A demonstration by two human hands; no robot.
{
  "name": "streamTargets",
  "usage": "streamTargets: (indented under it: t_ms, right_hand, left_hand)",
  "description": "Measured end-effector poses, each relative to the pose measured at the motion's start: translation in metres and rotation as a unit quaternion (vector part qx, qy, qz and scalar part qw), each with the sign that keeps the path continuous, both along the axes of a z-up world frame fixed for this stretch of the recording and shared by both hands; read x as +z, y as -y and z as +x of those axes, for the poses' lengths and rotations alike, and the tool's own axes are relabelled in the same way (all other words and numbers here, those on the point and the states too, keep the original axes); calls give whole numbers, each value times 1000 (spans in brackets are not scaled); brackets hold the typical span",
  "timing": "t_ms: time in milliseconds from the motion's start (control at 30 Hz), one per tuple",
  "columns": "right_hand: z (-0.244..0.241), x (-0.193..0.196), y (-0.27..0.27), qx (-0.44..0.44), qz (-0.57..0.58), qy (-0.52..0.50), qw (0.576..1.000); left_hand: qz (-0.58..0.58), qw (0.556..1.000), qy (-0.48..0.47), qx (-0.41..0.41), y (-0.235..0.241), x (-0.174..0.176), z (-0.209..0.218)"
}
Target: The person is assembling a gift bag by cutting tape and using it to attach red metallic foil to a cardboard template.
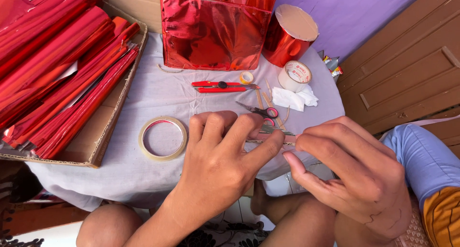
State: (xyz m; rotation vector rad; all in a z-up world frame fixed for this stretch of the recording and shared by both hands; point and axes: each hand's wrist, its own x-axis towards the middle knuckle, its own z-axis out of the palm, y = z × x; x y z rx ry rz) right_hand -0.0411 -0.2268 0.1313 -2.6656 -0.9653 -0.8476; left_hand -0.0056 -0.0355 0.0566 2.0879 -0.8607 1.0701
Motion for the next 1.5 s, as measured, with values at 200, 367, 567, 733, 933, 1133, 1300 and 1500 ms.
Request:
streamTargets:
  t_ms: [200, 367, 567, 733, 933, 1133, 1300, 1500]
  right_hand:
    - [7, 1, 1, 12, 20, -11, 1000]
    - [11, 0, 6, 8, 38, -46, 998]
    - [24, 8, 23, 51, 87, -217, 971]
    - [39, 0, 33, 70, 99, -290, 949]
    - [61, -8, 34, 140, 70, -365, 918]
    - [77, -25, 31, 166, 61, -400, 899]
    - [71, -81, 35, 31, 224, -286, 931]
    - [51, -162, 65, -24, 333, -213, 918]
  left_hand:
    - [18, 1000, -2, -1, -3, 2, 0]
    - [8, 1000, 8, 0, -2, 1, 3]
    - [12, 999, 6, -41, -5, -3, 4]
    - [35, 996, 9, -80, -8, -3, 5]
    - [23, 995, -4, -101, -9, -3, 3]
    - [63, 998, -5, -31, -9, -10, 6]
    - [31, 999, -2, -35, -13, -9, 8]
    - [14, 999, 1, 35, -24, -6, 11]
